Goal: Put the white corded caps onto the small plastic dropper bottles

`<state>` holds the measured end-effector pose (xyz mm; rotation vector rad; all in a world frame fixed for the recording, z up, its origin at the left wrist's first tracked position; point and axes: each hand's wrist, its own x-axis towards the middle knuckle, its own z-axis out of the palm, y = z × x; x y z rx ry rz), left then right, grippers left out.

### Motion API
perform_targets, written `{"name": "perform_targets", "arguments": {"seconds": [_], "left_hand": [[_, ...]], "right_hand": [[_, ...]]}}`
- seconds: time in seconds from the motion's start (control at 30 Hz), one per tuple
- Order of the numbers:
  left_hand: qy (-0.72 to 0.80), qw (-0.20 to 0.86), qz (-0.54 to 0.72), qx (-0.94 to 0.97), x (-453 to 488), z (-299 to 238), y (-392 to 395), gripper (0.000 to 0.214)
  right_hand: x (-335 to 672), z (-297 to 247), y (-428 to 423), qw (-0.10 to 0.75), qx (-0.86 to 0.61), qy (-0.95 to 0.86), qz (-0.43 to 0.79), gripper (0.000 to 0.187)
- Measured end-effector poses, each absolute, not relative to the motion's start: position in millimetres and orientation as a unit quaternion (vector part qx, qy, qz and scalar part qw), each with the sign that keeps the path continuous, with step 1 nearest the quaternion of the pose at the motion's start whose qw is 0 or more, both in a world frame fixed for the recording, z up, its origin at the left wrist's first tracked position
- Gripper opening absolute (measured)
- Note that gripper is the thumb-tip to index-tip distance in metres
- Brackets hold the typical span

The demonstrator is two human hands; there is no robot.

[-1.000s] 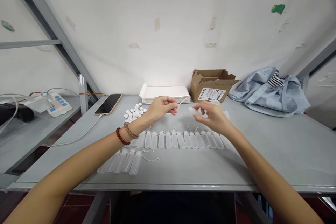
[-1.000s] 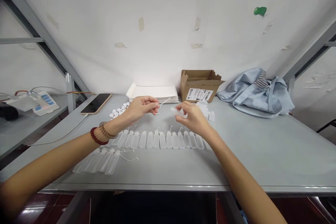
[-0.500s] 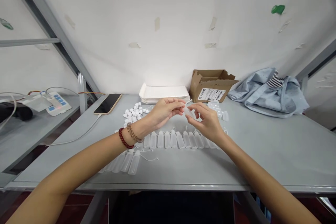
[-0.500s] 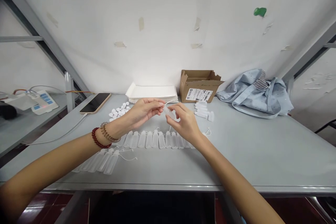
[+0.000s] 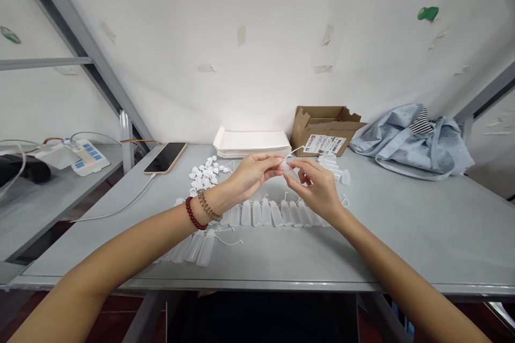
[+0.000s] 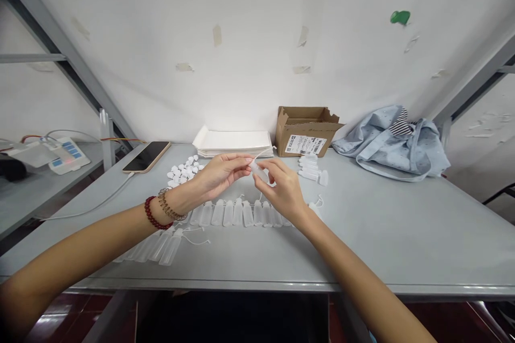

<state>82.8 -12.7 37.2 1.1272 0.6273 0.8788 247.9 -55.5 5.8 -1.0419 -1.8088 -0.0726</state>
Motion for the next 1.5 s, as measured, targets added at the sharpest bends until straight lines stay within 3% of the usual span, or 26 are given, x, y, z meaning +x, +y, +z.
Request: {"name": "perform_targets", "arguments": {"seconds": [0.3, 0.53, 0.77, 1.1, 1.33, 1.4, 1.5], "left_hand": [[0.329, 0.511, 0.408, 0.681, 82, 34, -18, 0.035], [0.303, 0.314, 0.442, 0.784, 77, 28, -23, 0.026], [0.231, 0.178, 0.424, 0.857, 74, 23, -24, 0.036], [0.269, 0.270, 0.403, 0.832, 83, 39, -34, 0.017], [0.294, 0.326, 0.361, 0.823, 82, 47, -29, 0.024], [0.283, 0.333, 0.345, 0.830, 81, 52, -28, 0.024], [0.265, 0.329, 0.341, 0.840, 78, 57, -29, 0.020]], "right_hand": [[245, 6, -58, 0.536, -0.440, -0.721, -0.008, 0.007], [244, 9, -61, 0.530, -0.490, -0.691, 0.041, 0.012], [245, 7, -58, 0.529, -0.486, -0.692, 0.072, 0.016], [243, 17, -66, 0.504, -0.447, -0.736, -0.072, 0.008], [259, 22, -59, 0.442, -0.457, -0.763, -0.114, 0.024], [265, 26, -57, 0.435, -0.450, -0.777, -0.072, 0.026], [271, 34, -58, 0.406, -0.441, -0.794, 0.100, 0.028]]}}
